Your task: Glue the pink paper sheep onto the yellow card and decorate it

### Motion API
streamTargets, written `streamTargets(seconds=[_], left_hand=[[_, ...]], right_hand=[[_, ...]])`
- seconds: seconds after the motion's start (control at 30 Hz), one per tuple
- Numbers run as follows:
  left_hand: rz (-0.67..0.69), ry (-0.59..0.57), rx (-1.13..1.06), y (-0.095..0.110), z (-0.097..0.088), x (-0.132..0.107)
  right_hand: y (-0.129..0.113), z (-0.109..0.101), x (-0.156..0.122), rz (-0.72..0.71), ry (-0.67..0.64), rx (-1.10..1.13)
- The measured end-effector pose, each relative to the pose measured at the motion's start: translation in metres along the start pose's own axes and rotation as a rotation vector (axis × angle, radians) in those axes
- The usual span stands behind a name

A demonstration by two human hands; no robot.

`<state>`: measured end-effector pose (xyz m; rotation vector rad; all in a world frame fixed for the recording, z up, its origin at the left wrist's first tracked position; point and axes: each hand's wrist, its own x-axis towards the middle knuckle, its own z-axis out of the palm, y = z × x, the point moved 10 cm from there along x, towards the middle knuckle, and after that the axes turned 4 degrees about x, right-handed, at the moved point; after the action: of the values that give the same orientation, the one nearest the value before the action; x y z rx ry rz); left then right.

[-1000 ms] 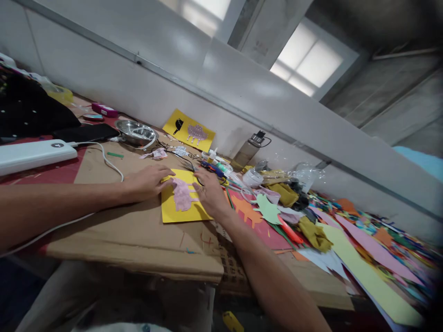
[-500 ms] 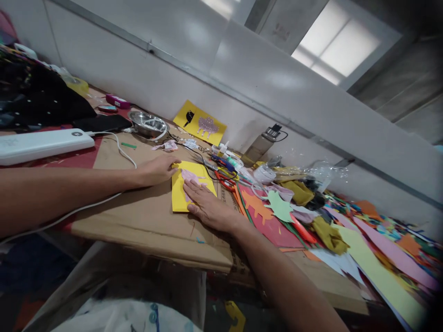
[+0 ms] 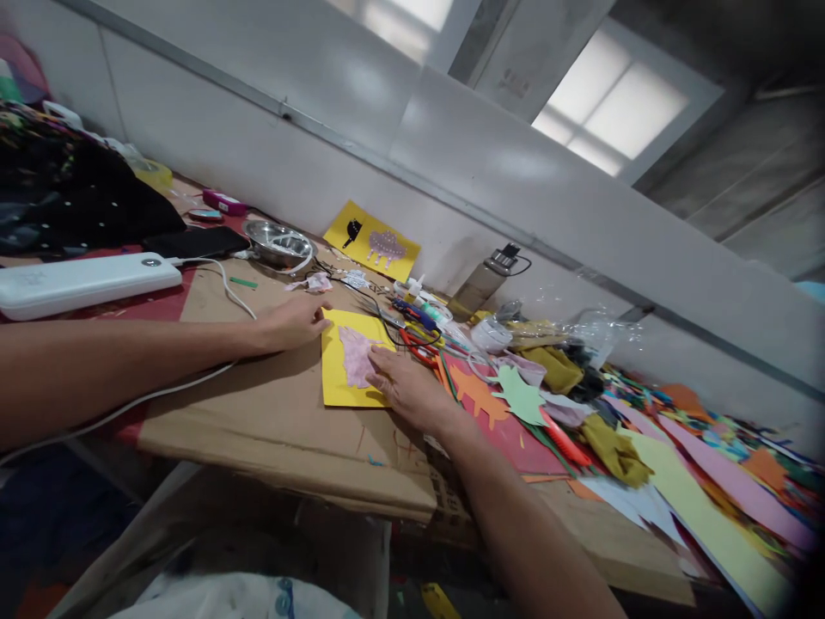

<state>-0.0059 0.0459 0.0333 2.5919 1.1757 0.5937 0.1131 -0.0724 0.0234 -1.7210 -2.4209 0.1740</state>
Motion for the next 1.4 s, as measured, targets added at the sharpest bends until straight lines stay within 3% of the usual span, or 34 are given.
streamTargets(seconds=[0.13,0.23,0.37,0.43,0.5,0.6,0.77,0.87,1.03,1.17,1.27,1.4], left_hand=[[0.007,0.013,-0.055,0.002,-0.006,-0.001],[0.036,0.006,-0.072,0.005,-0.008,-0.001],[0.027,-0.02,-0.117,0.003,-0.005,0.003],[0.014,-0.041,-0.201,-0.001,-0.001,0.005],[-0.007,-0.06,-0.308,-0.006,0.005,0.007],[-0.059,-0.087,-0.506,-0.014,0.016,0.009],[-0.13,-0.095,-0.692,-0.025,0.024,0.01],[-0.103,-0.108,-0.623,-0.021,0.02,0.01],[0.036,-0.055,-0.186,0.003,-0.003,0.003],[0.164,-0.154,0.058,0.021,0.007,-0.008],[0.258,-0.213,0.201,0.027,0.019,-0.016],[0.276,-0.249,0.21,0.023,0.027,-0.013]], right_hand=[[-0.03,-0.003,-0.003,0.017,0.005,-0.081],[-0.052,-0.008,-0.007,-0.004,0.016,-0.015],[-0.04,-0.029,-0.012,0.016,0.211,0.167],[-0.033,-0.033,-0.012,-0.051,0.267,0.219],[-0.035,-0.026,-0.007,-0.15,0.217,0.241],[-0.052,-0.004,0.002,-0.271,0.043,0.245],[-0.082,0.029,0.014,-0.344,-0.244,0.214],[-0.078,0.024,0.019,-0.331,-0.223,0.283],[-0.025,-0.007,0.022,-0.2,0.068,0.349],[0.005,0.02,0.015,-0.103,-0.079,0.195],[0.006,0.025,0.009,-0.054,-0.092,0.116],[-0.024,0.002,0.005,-0.169,0.067,0.135]])
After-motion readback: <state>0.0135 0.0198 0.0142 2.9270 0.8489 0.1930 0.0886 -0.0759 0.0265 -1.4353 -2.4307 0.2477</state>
